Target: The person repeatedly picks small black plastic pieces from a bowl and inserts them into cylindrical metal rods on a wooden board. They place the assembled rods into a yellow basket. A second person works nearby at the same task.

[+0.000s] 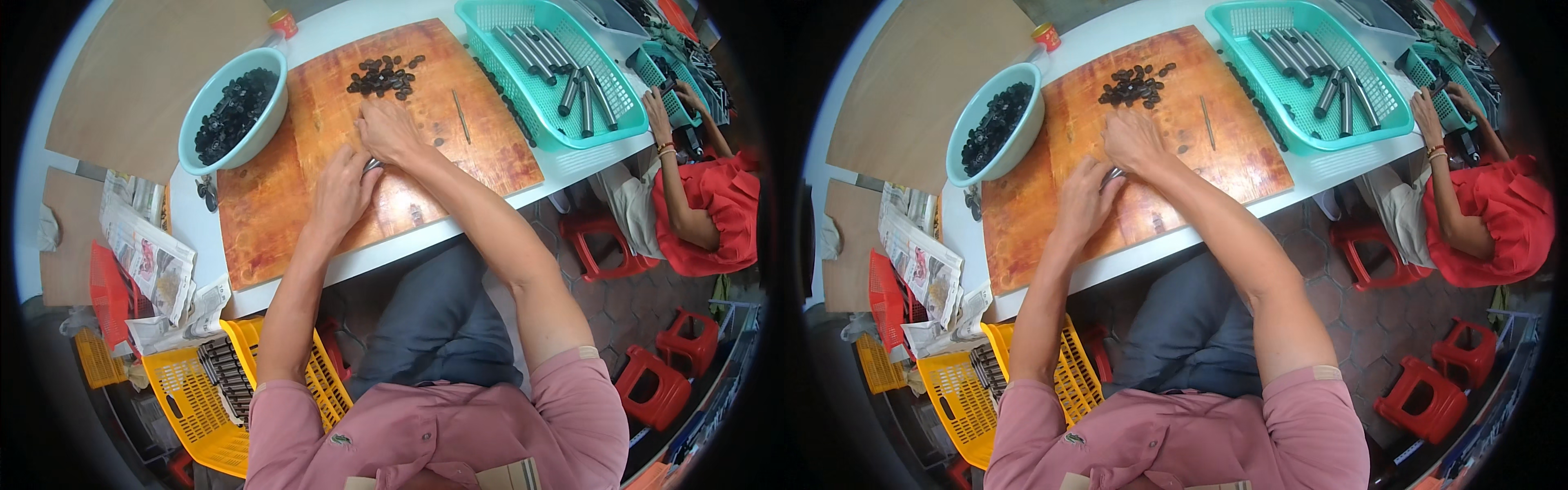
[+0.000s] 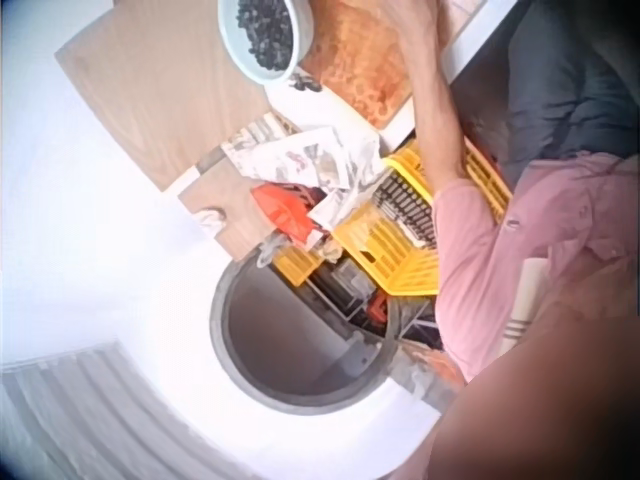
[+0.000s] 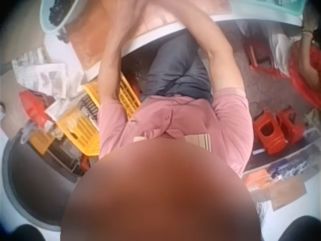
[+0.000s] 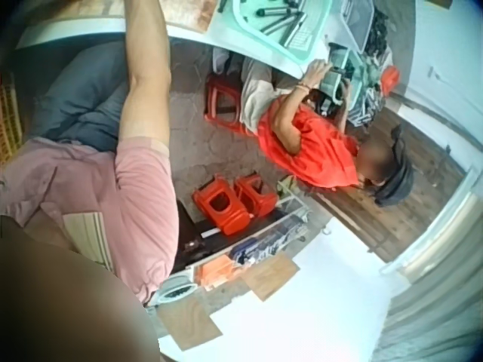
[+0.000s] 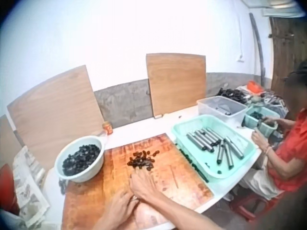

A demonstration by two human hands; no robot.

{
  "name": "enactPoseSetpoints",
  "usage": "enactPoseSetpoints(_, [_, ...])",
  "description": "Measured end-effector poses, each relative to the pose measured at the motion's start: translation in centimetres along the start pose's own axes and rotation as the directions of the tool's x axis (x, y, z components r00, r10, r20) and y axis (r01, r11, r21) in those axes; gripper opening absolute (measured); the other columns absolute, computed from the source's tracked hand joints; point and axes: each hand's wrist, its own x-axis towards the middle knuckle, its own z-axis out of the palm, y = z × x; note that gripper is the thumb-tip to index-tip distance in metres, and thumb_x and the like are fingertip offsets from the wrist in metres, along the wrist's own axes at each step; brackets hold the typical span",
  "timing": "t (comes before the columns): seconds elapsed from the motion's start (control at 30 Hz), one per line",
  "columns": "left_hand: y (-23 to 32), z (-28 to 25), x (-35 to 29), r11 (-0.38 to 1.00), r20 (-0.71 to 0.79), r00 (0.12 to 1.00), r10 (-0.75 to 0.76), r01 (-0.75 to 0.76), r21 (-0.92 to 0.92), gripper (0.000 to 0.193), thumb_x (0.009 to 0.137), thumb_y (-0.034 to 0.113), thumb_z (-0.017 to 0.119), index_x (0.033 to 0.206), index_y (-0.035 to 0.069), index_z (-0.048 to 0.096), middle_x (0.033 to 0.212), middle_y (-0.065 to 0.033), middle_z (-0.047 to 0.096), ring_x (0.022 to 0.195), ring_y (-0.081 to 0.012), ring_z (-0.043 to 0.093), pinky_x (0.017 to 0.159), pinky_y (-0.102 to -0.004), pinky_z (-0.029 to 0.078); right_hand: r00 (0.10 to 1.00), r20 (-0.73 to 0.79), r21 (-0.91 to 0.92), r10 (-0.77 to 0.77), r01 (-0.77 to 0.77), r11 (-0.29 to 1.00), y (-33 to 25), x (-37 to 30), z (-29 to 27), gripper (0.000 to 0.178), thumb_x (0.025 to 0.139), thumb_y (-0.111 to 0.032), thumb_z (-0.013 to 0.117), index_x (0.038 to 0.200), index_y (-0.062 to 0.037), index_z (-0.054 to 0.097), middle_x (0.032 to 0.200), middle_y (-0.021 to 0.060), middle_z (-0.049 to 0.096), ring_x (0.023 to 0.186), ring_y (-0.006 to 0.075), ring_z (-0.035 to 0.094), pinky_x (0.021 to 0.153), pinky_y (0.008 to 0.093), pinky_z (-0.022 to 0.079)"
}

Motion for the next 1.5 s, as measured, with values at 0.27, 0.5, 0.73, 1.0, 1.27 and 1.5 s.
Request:
enactPoseSetpoints(0.27, [-0.5,0.2,-0.2,0.993,-0.034,0.998,-0.044,0.04,-0.113,0.022,0.087,0.012,0.074,0.105,-0.001,0.07,0.092,-0.0189,0.061,0.087,-0.0388,0.062,0.076,-0.0461,0.05,0.999,0.024,-0.044,0.024,-0.023,0.999,-0.3,0.1,-0.1,0.023,0.096,-0.021,0.061,0.099,0.0018,0.062,0.102,0.023,0.067,0.1,0.0408,0.062,0.089,0.0499,0.045])
enactPoseSetpoints(0.5, [-0.4,0.8,-0.6,0.99,-0.02,0.998,-0.056,0.053,-0.132,0.019,0.087,0.011,0.074,0.1,-0.001,0.067,0.088,-0.0189,0.059,0.084,-0.039,0.06,0.074,-0.0478,0.049,0.998,-0.048,-0.107,-0.043,0.037,0.994,-0.1,-0.5,0.1,0.02,0.094,-0.018,0.055,0.096,0.0013,0.062,0.098,0.0222,0.066,0.095,0.0376,0.061,0.084,0.049,0.043])
enactPoseSetpoints(0.73, [-0.2,0.5,0.0,0.996,-0.066,0.998,-0.014,0.008,-0.087,0.023,0.086,0.012,0.075,0.104,0.0,0.069,0.092,-0.0188,0.061,0.085,-0.0393,0.062,0.075,-0.045,0.05,0.993,0.006,-0.009,0.118,-0.118,0.993,-0.4,0.2,-0.5,0.028,0.096,-0.023,0.055,0.103,0.0031,0.063,0.105,0.023,0.068,0.104,0.0377,0.063,0.093,0.0493,0.042])
enactPoseSetpoints(1.0, [-1.5,-1.4,-0.7,0.272,0.193,0.714,-0.673,0.482,-0.833,0.028,0.105,0.026,0.057,0.113,0.002,0.067,0.088,-0.0048,0.065,0.084,-0.0137,0.063,0.072,-0.0328,0.051,0.947,-0.079,0.376,0.311,-0.26,0.889,1.0,0.4,0.8,0.041,0.105,-0.035,0.046,0.1,0.0026,0.062,0.098,0.0242,0.064,0.096,0.0375,0.06,0.086,0.0491,0.045])
enactPoseSetpoints(1.27, [0.3,-13.6,-8.5,0.186,0.174,0.785,-0.595,0.345,-0.92,0.027,0.106,0.031,0.055,0.106,0.006,0.064,0.088,-0.003,0.068,0.064,-0.0068,0.06,0.057,-0.0219,0.052,0.989,-0.04,0.545,0.139,-0.096,0.833,6.2,1.0,1.4,0.035,0.105,-0.031,0.059,0.082,-0.0046,0.054,0.073,-0.0024,0.043,0.069,0.0094,0.043,0.062,0.028,0.036])
enactPoseSetpoints(1.5, [-4.1,-29.8,-26.0,0.352,-0.197,0.386,-0.901,0.386,-0.852,0.044,0.099,0.025,0.064,0.136,0.002,0.059,0.087,-0.0003,0.062,0.074,-0.0086,0.058,0.069,-0.0234,0.053,0.989,-0.023,0.576,0.143,-0.103,0.811,5.4,0.7,1.4,0.035,0.105,-0.031,0.06,0.079,-0.0092,0.051,0.067,-0.0065,0.037,0.057,0.004,0.033,0.049,0.0251,0.026])
